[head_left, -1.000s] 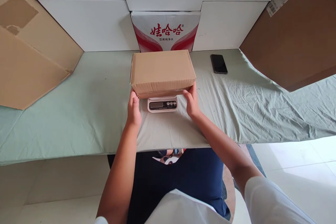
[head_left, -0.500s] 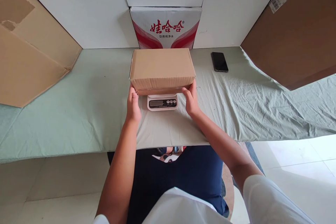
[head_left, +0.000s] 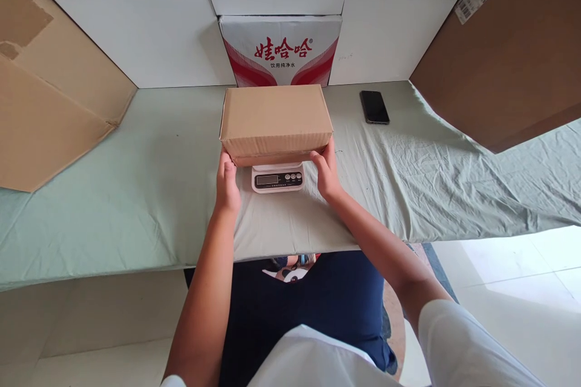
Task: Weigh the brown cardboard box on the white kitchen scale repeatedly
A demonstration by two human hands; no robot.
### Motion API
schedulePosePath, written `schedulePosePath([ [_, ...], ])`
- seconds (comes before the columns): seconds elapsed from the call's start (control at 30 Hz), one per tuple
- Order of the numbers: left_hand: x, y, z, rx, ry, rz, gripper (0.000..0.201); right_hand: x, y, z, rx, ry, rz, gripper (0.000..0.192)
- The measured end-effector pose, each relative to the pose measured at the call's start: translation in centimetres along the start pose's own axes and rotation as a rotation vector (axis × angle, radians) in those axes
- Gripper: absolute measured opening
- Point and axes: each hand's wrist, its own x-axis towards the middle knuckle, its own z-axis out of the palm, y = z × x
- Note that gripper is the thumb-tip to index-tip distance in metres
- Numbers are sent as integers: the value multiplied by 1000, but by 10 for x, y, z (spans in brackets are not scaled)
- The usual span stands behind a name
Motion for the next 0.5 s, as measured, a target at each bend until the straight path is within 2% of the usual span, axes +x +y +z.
schedulePosePath([
  [0.2, 4, 6, -5, -57, 73, 18, 87, 4, 8, -12, -10, 52, -34, 74],
  [0.5, -4, 15, 6, -86, -17, -37, 81, 1, 0, -3, 72, -26, -53, 70],
])
